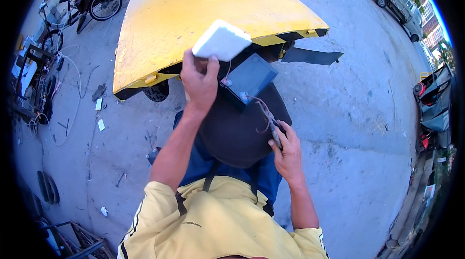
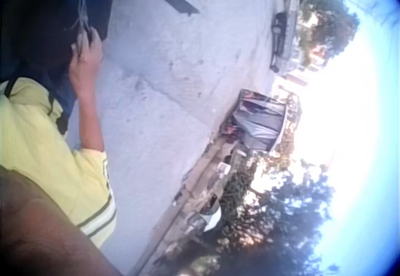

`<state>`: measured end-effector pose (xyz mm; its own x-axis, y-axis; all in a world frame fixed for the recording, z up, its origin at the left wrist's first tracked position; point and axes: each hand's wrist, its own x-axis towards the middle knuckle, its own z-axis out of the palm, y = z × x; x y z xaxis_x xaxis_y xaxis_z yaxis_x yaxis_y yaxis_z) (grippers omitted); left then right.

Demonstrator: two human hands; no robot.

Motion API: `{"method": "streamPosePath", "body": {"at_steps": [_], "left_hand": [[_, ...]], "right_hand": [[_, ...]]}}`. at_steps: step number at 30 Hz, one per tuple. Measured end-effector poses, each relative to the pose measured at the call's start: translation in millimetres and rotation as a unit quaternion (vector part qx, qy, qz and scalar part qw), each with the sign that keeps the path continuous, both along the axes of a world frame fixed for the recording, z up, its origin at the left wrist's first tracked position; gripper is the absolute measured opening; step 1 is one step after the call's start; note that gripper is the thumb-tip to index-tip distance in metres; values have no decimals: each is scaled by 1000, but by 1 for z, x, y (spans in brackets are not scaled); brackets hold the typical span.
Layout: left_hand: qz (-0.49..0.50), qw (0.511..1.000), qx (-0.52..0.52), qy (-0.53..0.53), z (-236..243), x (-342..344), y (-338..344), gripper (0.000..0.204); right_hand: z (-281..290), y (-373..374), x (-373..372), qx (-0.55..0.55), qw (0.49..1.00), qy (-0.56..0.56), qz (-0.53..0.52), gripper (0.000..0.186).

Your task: The person removes a battery from a yellow three-wheeled vehicle, uses pliers to strip and twist wires, and then reattaches the battery to the vehicle. The person also handles a seat cushion and places it back on the vehicle.

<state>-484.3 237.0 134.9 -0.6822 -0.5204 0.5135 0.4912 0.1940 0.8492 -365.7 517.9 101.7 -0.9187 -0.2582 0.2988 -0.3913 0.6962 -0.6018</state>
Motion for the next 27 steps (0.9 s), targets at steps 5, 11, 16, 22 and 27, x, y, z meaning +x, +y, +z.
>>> {"method": "streamPosePath", "body": {"at_steps": [5,11,16,22,27], "left_hand": [[85,964,-227,-113,53,-65,-43,37],[133,926,-291,-201,39,-82,-56,60],[150,939,-307,24,24,-46,-43,81],[-6,940,-339,-38,-58,65,18,121],[-31,960,-220,-169,-81,45,48,133]], "right_hand": [[7,-21,-6,132,985,103,-31,47],[7,-32,-5,184,971,147,-51,41],[8,-28,-3,226,972,57,-28,38],[35,-23,-16,116,992,-46,-3,35],[62,-10,-34,112,970,-210,51,29]]}}
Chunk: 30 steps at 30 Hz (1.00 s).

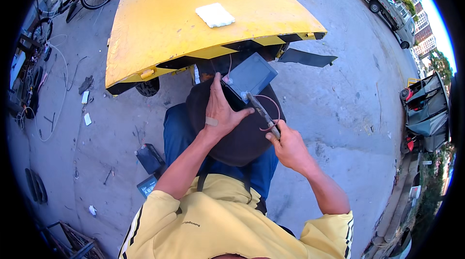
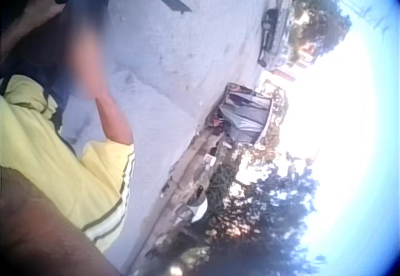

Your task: The person removes a battery from a yellow three-wheeled vehicle, uses pliers to strip and twist wires, and then reattaches the battery to the vehicle. The person also handles a seat cushion and places it back on the vehicle.

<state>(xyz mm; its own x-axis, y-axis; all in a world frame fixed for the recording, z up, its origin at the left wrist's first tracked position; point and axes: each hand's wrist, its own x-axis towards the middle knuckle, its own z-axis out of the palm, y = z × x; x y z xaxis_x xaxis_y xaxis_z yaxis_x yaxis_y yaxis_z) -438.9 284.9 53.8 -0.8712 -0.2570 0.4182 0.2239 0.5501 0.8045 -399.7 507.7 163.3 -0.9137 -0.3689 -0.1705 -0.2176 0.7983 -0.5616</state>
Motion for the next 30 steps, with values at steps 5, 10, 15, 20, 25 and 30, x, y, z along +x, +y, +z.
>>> {"method": "streamPosePath", "body": {"at_steps": [5,10,15,20,25,30], "left_hand": [[15,999,-33,-32,-13,-10,-1,121],[18,999,-8,-38,-10,-11,4,116],[31,998,-17,-54,-12,-9,4,118],[40,997,-38,-49,-16,-8,-3,118],[3,996,-62,-72,-1,-1,-1,109],[-15,991,82,100,-18,2,-14,80]], "right_hand": [[-7,11,-12,-143,969,-203,10,19],[-40,7,8,-504,642,-569,-98,18],[-88,-23,38,-692,379,-613,-47,24],[-58,-11,40,-555,745,-359,-92,35],[-21,27,-1,-369,901,-199,-112,34],[-12,21,0,-192,971,-138,-21,30]]}}
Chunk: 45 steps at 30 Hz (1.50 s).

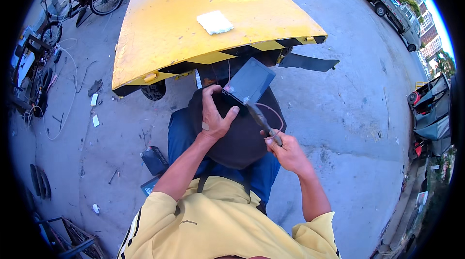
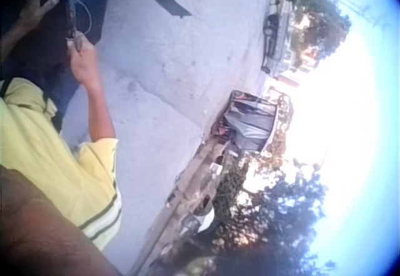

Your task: The person removes a battery from a yellow three-wheeled vehicle, uses pliers to strip and twist wires, and then reattaches the battery to the vehicle. The person also handles a seat cushion and places it back on the vehicle.

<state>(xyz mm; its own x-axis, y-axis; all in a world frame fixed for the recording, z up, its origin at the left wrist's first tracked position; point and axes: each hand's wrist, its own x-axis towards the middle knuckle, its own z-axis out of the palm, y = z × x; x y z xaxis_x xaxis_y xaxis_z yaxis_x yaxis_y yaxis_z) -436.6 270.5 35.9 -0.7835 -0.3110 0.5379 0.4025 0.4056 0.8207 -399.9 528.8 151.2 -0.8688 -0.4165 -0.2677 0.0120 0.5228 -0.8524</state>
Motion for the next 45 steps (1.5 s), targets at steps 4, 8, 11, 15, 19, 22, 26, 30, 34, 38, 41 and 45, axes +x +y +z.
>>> {"method": "streamPosePath", "body": {"at_steps": [4,8,11,15,19,22,26,30,34,38,41,45], "left_hand": [[-79,985,-116,100,44,20,-9,74],[-231,930,-276,74,81,32,-4,44],[-233,926,-293,40,65,40,-9,29],[-134,958,-237,87,94,38,-31,25],[30,989,-132,66,129,-10,-85,14],[163,957,-229,72,147,-66,-137,16],[264,896,-357,-7,137,-75,-164,36],[97,957,-238,137,119,-20,-85,61],[-22,995,-75,-55,57,22,-12,104],[-10,984,-49,-168,32,9,24,118],[10,987,-37,-153,28,2,28,114],[64,990,-71,-107,16,4,38,104]], "right_hand": [[0,-8,7,153,961,211,94,29],[-4,-19,18,231,941,219,113,29],[-13,-23,23,242,924,255,146,37],[-17,-22,28,174,953,192,154,40],[-24,-6,31,-74,990,-109,58,43],[-30,-4,37,-168,962,-217,7,47],[-24,-10,40,-230,935,-268,-23,53],[-28,-2,41,-319,900,-293,-40,56],[-14,-1,39,-371,883,-285,-45,55],[2,-2,29,-339,903,-259,-43,54],[16,3,18,-222,952,-200,-59,52],[31,-3,2,-165,960,-222,-43,50]]}}
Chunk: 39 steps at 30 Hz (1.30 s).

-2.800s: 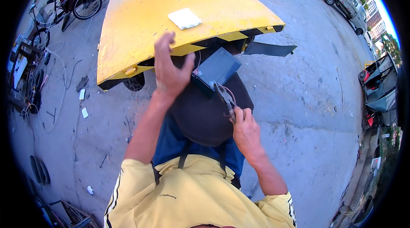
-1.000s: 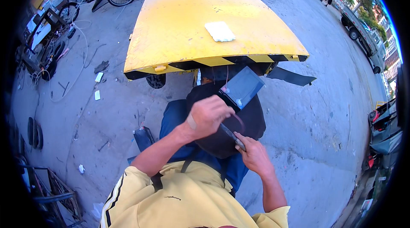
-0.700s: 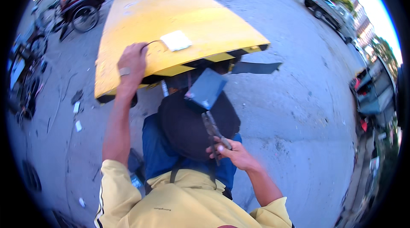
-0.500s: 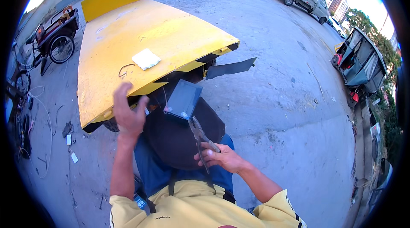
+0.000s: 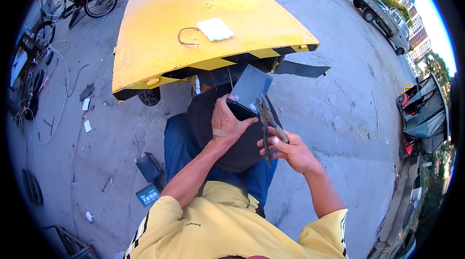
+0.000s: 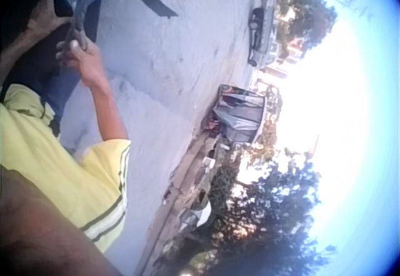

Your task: The person removes a battery from a yellow three-wheeled vehicle, uses pliers to strip and twist wires, and then reattaches the battery to the vehicle. The person also handles a seat cushion and places it back on the vehicle.

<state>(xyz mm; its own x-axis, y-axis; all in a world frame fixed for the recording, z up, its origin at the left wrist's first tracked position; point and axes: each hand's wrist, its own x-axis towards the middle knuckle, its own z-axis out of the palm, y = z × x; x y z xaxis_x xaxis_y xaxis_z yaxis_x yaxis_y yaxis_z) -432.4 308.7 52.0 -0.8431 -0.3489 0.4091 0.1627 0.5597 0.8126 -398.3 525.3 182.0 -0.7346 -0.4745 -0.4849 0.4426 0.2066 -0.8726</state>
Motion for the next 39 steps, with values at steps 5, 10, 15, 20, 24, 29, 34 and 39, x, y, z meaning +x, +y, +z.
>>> {"method": "streamPosePath", "body": {"at_steps": [5,10,15,20,24,29,34,39], "left_hand": [[-4,1000,-12,27,-12,-9,-4,102],[-20,998,-5,59,-20,-9,-8,106],[-23,998,11,65,-25,-11,-13,108],[-89,987,128,-38,1,-5,-17,96],[-157,948,260,-94,5,-18,-17,90],[-44,994,78,57,-26,-18,-3,84],[-83,993,71,35,-16,-14,-15,60],[-152,984,83,38,-13,-6,-18,34]], "right_hand": [[11,-31,-1,-136,980,-143,7,51],[8,-61,-13,-184,964,-194,0,56],[10,-77,-11,-185,952,-239,-44,56],[2,-91,3,-181,930,-297,-115,37],[16,-105,-6,-149,937,-296,-110,32],[23,-95,-8,2,972,-210,-104,24],[37,-96,-14,214,972,-77,-60,23],[3,-77,-2,310,946,86,-40,22]]}}
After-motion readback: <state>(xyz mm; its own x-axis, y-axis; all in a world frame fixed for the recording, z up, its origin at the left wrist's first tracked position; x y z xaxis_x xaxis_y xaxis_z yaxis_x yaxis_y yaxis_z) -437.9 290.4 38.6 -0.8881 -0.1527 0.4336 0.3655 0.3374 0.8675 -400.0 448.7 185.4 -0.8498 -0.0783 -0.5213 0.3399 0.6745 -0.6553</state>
